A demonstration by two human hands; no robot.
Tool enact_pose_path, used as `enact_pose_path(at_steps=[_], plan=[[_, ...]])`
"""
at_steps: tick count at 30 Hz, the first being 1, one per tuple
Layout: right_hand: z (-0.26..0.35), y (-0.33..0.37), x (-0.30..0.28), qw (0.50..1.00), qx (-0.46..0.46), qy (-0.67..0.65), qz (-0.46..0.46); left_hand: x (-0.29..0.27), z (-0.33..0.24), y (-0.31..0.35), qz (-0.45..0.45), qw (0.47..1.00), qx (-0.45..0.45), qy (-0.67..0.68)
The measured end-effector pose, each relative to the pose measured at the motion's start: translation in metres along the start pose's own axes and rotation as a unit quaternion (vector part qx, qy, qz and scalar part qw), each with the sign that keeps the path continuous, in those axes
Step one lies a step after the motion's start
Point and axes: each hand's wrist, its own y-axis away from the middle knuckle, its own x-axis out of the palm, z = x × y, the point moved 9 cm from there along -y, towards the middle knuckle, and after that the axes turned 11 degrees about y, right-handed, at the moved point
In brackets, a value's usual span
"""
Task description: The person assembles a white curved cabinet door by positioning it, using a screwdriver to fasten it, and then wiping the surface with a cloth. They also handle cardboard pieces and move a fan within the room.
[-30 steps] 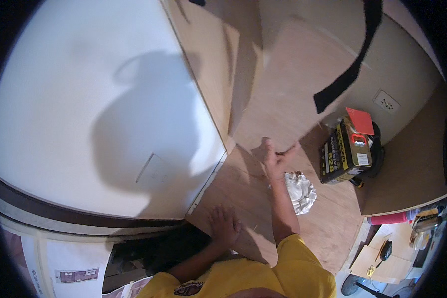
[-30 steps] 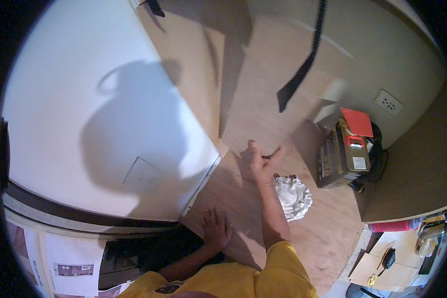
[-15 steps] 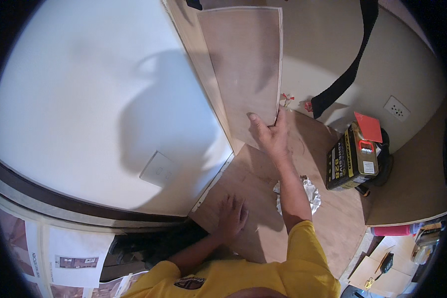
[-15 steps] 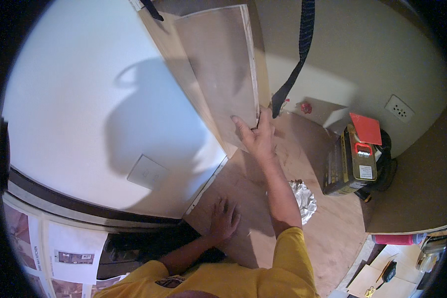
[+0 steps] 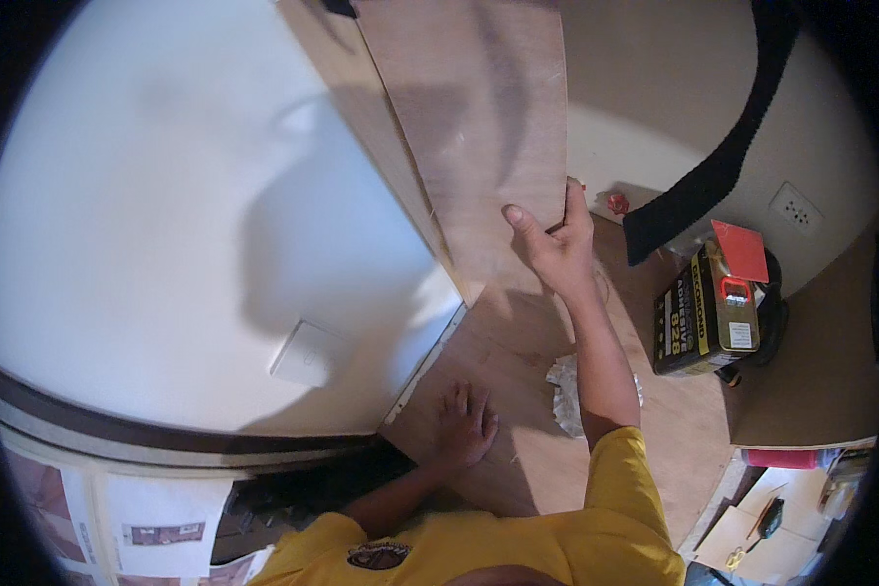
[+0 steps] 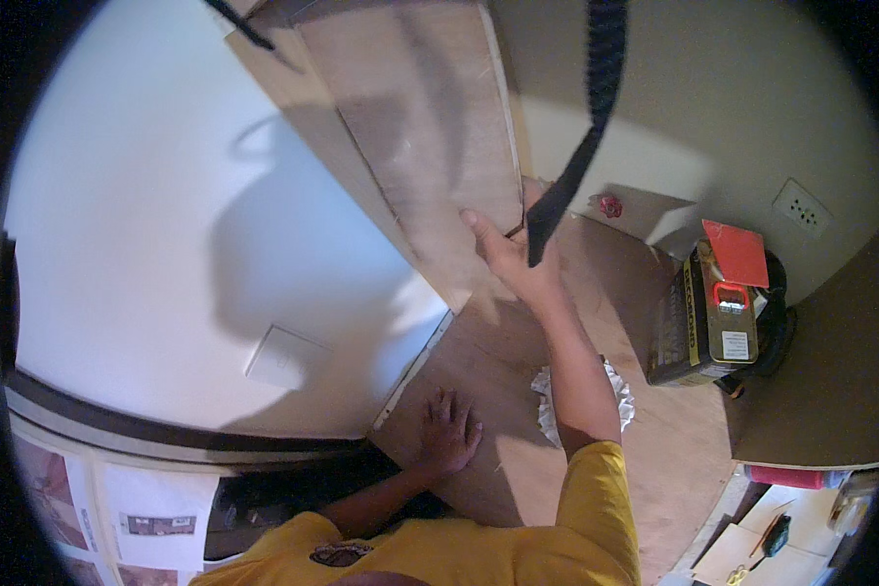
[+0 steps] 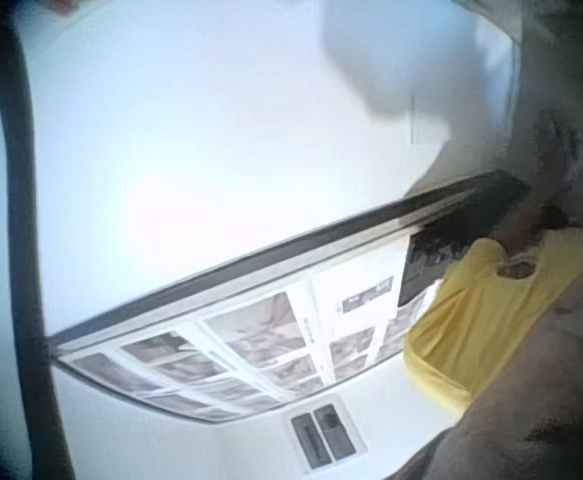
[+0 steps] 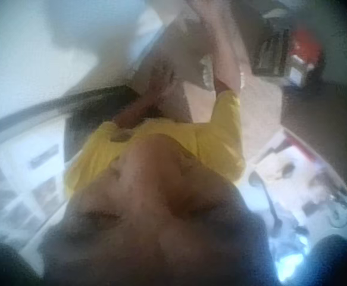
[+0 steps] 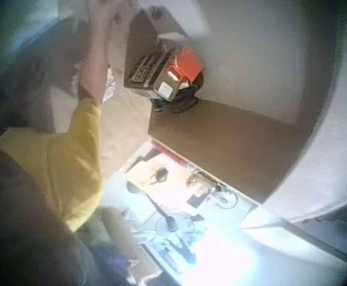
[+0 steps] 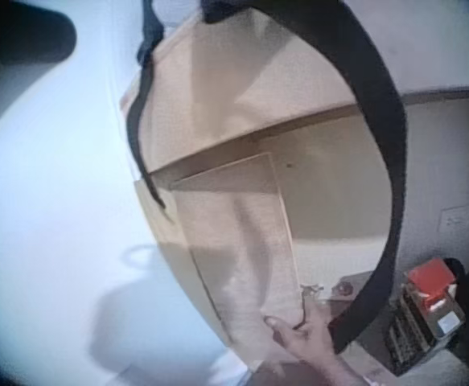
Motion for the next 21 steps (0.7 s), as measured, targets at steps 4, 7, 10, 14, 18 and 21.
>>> enact_pose_path(at_steps=[4, 7, 10, 14, 18, 21], plan=[[0.020, 0.005, -0.007, 0.995, -0.046, -0.035, -0.081, 0.001, 0.001, -0.001, 0.018, 1.000, -0.016, -0.013], [0.055, -0.011, -0.013, 0.994, -0.071, 0.000, -0.085, -0.002, -0.006, -0.005, 0.025, 1.000, -0.008, -0.001], [0.060, -0.028, 0.003, 0.987, -0.109, 0.122, -0.011, 0.001, -0.002, -0.005, 0.021, 1.000, -0.010, 0.003], [0.061, -0.026, 0.000, 0.985, -0.133, 0.111, -0.028, 0.004, 0.003, -0.002, 0.039, 0.999, -0.028, -0.007], [0.096, -0.035, -0.012, 0.983, -0.179, 0.030, -0.024, -0.002, -0.003, -0.007, 0.042, 0.999, -0.027, 0.004], [0.126, -0.040, -0.007, 0.960, -0.257, 0.099, -0.050, 0.004, -0.004, -0.006, 0.020, 1.000, -0.001, -0.006]])
